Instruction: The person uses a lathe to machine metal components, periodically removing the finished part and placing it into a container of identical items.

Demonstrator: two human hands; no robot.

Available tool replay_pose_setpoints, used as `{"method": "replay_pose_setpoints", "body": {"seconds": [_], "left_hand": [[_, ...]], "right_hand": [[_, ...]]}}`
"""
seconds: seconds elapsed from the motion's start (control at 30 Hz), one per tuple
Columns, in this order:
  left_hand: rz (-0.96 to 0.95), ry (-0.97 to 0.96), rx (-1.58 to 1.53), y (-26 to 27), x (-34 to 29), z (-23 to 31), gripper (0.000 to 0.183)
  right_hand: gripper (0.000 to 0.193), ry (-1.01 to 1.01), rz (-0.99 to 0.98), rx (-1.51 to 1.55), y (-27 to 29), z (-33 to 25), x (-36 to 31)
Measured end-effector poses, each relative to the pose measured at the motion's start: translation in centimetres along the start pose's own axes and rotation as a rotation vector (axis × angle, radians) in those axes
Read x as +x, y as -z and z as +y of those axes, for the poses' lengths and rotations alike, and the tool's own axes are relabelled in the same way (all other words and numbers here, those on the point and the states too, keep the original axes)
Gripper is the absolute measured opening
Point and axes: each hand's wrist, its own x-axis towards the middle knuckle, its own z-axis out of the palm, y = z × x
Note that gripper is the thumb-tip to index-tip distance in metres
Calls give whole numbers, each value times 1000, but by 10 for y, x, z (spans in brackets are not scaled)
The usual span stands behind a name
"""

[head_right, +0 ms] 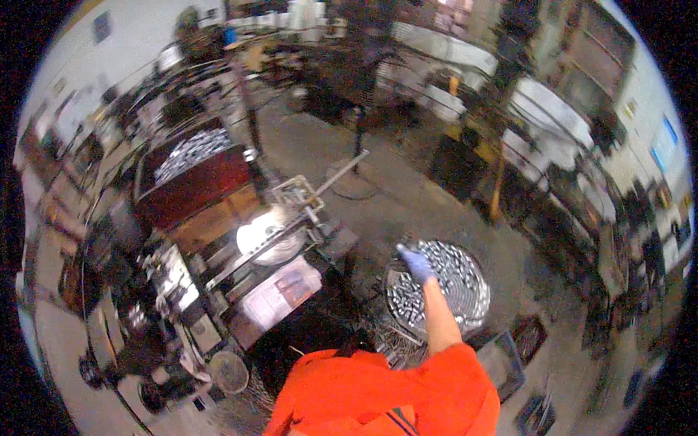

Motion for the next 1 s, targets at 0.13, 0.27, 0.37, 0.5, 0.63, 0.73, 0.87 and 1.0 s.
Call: {"method": "replay_pose_setpoints", "body": {"seconds": [0.13,0.27,0.37,0.5,0.63,0.73,0.87,1.0], "left_hand": [[-119,137,-75,2,-13,-60,52],[21,15,115,-8,-38,-58,36],[18,75,344,-5,-65,-35,33],[-15,213,407,9,-109,-11,33],[82,190,356,16,-152,-17,35],[145,278,285,12,-174,-29,38],[182,347,183,6,-181,-38,42],[84,470,-71,6,-166,-35,42]], "right_hand": [[28,277,-162,20,-54,-80,-18],[24,656,-405,-484,-192,-157,-45],[17,848,-733,-548,-307,-179,-96],[18,1368,-1076,-662,-442,-175,-163],[34,1556,-1186,-1078,-544,-152,-201],[43,1321,-1252,-1583,-591,-137,-210],[50,1453,-1241,-1208,-607,-121,-207],[53,1217,-1259,-1341,-611,-122,-209]]}}
